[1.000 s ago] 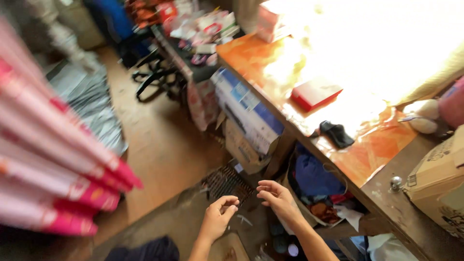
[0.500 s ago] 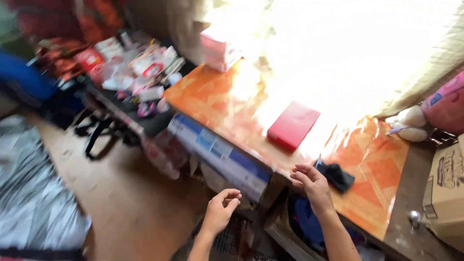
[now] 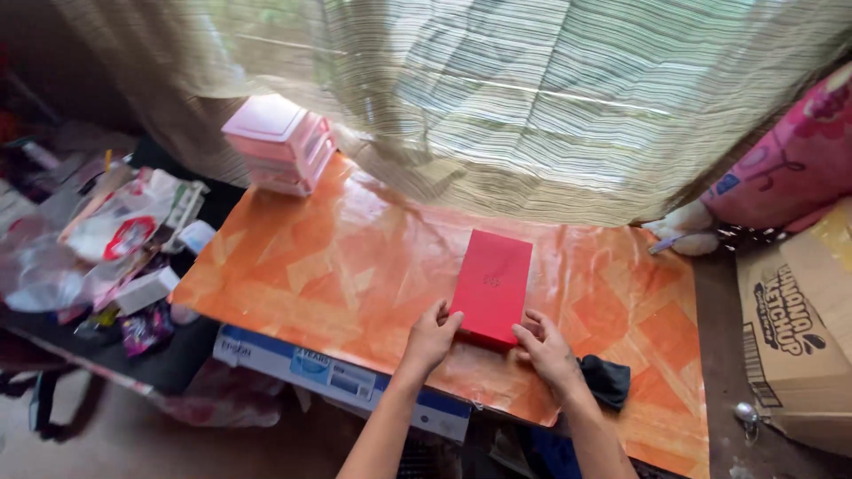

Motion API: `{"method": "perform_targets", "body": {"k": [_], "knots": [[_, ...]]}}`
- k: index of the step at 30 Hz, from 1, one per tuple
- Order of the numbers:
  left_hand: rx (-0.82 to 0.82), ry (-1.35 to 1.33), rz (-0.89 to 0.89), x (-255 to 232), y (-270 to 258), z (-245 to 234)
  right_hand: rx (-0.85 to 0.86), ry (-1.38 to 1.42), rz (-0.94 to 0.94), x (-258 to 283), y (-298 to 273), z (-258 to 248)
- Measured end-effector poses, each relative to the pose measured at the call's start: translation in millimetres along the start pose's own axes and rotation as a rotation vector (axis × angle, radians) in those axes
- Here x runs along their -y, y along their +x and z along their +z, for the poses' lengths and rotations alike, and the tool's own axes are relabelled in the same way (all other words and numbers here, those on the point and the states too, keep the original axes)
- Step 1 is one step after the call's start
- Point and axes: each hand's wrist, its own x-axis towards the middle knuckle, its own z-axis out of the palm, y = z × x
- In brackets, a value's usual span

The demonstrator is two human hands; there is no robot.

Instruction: Tidying a cluttered room by sorting through various boxes and bags and storing a handheld tool in a drawer.

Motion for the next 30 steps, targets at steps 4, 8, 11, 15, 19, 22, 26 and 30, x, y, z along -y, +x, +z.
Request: {"method": "perform_targets", "body": {"k": [4, 8, 11, 15, 19, 22, 26, 30], "knots": [[0.060, -0.002, -0.096, -8.9, 10.7, -0.2, -0.026, 0.029, 0.042, -1.6, 1.1, 2.8], [0.244, -0.271, -0.201, -7.3, 20.1, -16.1, -0.047, 0.056, 0.119, 28.2, -26.9, 21.1], [0.433, -0.428, -0.306, -22.9, 23.8, -30.0, -0.135, 0.161, 0.158, 49.9, -52.1, 37.2], [0.584, -0.468, -0.320, -50.9, 20.4, -51.4, -0.190, 0.337, 0.163, 62.0, -75.4, 64.6], [0.699, -0.472, -0.327, -49.9, 30.6, -63.2, -0.286, 0.410, 0.115, 46.5, -81.8, 84.9], [0.773, -0.432, -0.410, -45.3, 31.2, -58.1, -0.357, 0.479, -0.013, 21.3, -92.0, 91.6], [0.941, -0.500, -0.421, -52.2, 8.0, -28.4, -0.559, 0.524, -0.001, 27.5, -143.7, 91.2], [1.087, -0.491, -0.410, -59.0, -36.0, 8.3, -0.695, 0.616, 0.008, -4.3, -198.4, 77.7]]}}
